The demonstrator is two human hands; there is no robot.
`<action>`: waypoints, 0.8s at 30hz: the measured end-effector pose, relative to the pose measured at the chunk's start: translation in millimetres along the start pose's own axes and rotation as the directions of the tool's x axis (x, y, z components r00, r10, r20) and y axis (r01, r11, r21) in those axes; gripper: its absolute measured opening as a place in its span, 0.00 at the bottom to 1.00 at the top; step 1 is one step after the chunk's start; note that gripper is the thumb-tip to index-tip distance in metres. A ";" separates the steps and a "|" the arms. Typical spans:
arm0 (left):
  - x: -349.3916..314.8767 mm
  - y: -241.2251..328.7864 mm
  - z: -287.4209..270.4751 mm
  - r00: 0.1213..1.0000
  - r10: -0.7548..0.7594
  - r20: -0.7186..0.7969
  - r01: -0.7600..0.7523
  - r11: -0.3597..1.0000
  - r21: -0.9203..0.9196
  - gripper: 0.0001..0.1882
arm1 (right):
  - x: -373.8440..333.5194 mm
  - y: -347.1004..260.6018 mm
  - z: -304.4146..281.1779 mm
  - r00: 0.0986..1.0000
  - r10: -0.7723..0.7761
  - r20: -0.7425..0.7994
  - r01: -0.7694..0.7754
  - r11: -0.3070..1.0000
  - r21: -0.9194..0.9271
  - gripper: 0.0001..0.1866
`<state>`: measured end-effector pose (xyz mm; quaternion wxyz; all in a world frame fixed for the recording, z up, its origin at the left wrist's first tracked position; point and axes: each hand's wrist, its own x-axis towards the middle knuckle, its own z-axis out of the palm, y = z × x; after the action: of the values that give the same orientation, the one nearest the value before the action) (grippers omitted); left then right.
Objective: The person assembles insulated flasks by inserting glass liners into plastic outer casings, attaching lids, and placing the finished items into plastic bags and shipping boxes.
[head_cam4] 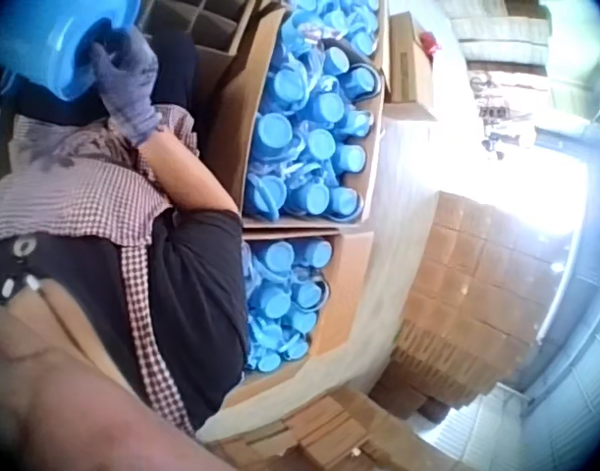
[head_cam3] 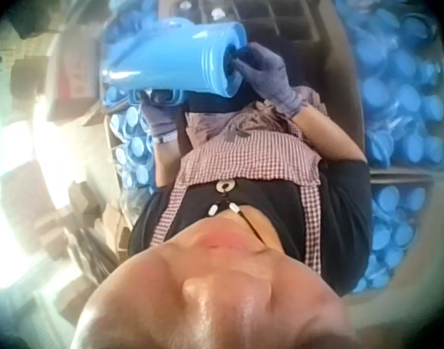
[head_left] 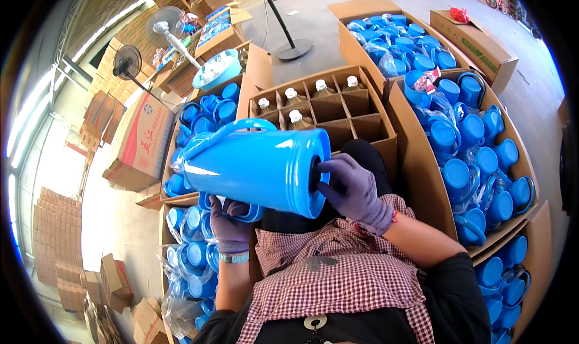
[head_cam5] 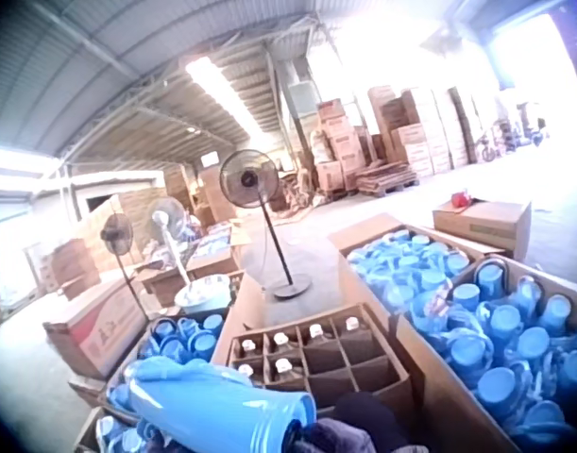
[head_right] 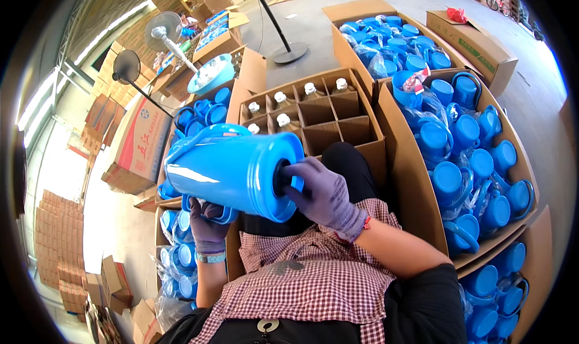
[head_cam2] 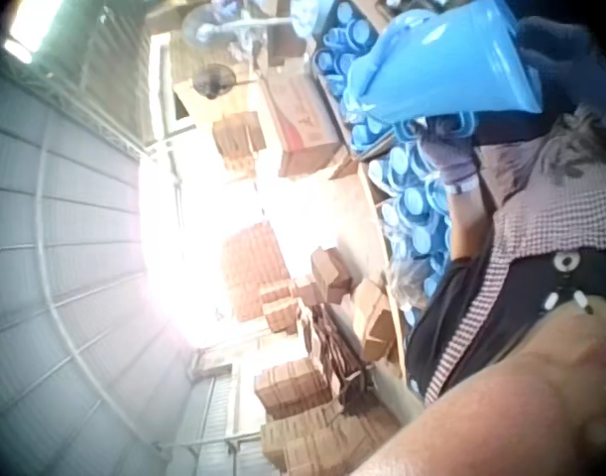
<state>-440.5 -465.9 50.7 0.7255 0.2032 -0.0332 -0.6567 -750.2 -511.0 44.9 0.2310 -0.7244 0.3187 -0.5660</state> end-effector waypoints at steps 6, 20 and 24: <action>-3.4 -17.5 -15.1 0.993 -0.017 0.116 0.032 0.991 -0.132 0.22 | 17.5 2.2 5.2 0.946 0.318 -0.064 -0.318 0.948 0.008 0.08; -5.3 -8.9 3.8 0.996 0.033 0.082 -0.029 0.999 -0.043 0.20 | 28.9 5.3 -9.3 0.912 -0.410 -0.022 0.397 0.894 -0.206 0.21; -13.2 -20.5 14.7 0.990 0.105 0.094 -0.102 0.994 -0.031 0.15 | 32.6 -2.7 -13.8 0.862 -0.495 -0.113 0.469 0.861 -0.195 0.19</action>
<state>-466.2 -458.0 60.1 0.7588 0.1600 -0.0695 -0.6275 -757.9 -532.4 72.2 -0.0034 -0.7499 0.1889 -0.6340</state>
